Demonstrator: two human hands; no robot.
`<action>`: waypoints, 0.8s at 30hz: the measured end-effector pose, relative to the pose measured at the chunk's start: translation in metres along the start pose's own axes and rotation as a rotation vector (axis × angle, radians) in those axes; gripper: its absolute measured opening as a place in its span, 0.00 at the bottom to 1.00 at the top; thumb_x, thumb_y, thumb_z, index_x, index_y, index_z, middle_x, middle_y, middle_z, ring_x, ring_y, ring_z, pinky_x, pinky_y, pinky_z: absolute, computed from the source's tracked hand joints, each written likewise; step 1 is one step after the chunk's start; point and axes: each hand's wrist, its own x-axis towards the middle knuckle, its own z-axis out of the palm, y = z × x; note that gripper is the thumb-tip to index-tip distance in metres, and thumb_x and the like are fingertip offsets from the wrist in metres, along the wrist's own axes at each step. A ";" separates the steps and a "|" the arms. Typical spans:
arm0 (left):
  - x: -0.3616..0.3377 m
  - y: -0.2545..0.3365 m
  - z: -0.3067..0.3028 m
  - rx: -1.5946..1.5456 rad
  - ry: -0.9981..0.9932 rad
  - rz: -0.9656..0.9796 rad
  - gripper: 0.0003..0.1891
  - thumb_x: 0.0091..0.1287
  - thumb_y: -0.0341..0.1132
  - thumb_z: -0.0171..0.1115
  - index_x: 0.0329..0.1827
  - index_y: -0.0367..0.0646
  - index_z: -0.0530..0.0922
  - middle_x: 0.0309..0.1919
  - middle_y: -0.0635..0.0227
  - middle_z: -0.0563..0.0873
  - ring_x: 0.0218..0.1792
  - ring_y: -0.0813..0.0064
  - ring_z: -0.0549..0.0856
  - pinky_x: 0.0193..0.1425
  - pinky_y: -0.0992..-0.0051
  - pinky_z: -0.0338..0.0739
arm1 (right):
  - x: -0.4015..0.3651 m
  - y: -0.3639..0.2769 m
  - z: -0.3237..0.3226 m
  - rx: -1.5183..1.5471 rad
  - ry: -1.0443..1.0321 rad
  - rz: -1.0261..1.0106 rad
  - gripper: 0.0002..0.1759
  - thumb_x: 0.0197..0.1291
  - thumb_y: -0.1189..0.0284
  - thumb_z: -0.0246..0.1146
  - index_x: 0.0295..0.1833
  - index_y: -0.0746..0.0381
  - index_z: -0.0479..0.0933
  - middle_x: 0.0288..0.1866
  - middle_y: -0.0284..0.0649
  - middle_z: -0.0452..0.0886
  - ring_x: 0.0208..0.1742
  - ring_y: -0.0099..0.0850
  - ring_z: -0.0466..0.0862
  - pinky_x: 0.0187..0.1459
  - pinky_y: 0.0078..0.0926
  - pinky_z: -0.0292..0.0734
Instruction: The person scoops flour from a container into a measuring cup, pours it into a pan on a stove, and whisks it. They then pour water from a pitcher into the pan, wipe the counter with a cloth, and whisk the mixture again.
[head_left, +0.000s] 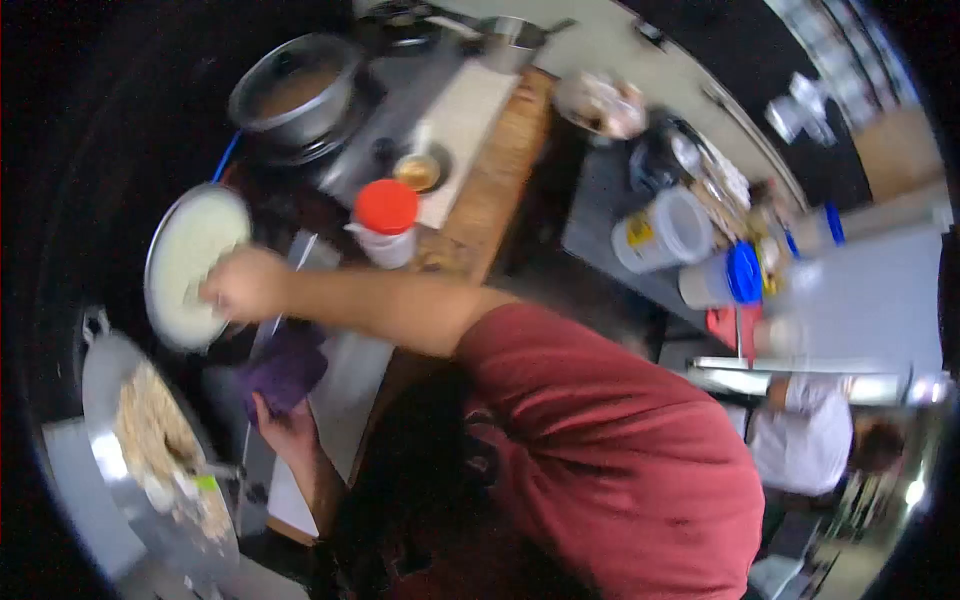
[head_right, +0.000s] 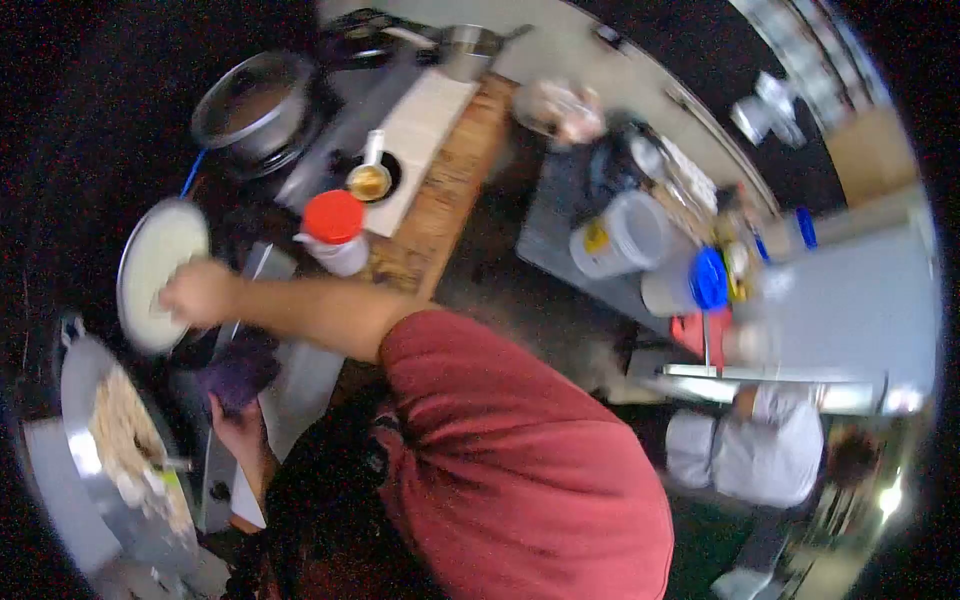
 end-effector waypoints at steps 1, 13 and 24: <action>-0.001 -0.010 -0.011 0.223 0.043 0.050 0.23 0.73 0.40 0.57 0.66 0.37 0.70 0.63 0.56 0.77 0.63 0.58 0.76 0.71 0.55 0.67 | -0.019 -0.009 0.001 -0.114 0.012 -0.030 0.12 0.48 0.60 0.65 0.35 0.54 0.81 0.30 0.40 0.83 0.37 0.43 0.83 0.40 0.47 0.74; 0.001 -0.036 -0.009 0.040 -0.033 -0.298 0.23 0.72 0.40 0.57 0.62 0.30 0.72 0.58 0.52 0.81 0.56 0.57 0.82 0.66 0.59 0.74 | -0.090 -0.040 -0.029 -0.215 0.141 0.135 0.15 0.56 0.54 0.65 0.46 0.45 0.82 0.40 0.29 0.84 0.52 0.35 0.79 0.50 0.45 0.66; 0.009 -0.016 -0.017 0.014 -0.064 -0.322 0.22 0.74 0.38 0.52 0.63 0.29 0.69 0.62 0.48 0.77 0.60 0.52 0.78 0.69 0.54 0.70 | -0.070 -0.071 -0.035 -0.178 0.009 0.243 0.18 0.57 0.49 0.62 0.52 0.38 0.82 0.44 0.28 0.85 0.54 0.37 0.78 0.52 0.48 0.68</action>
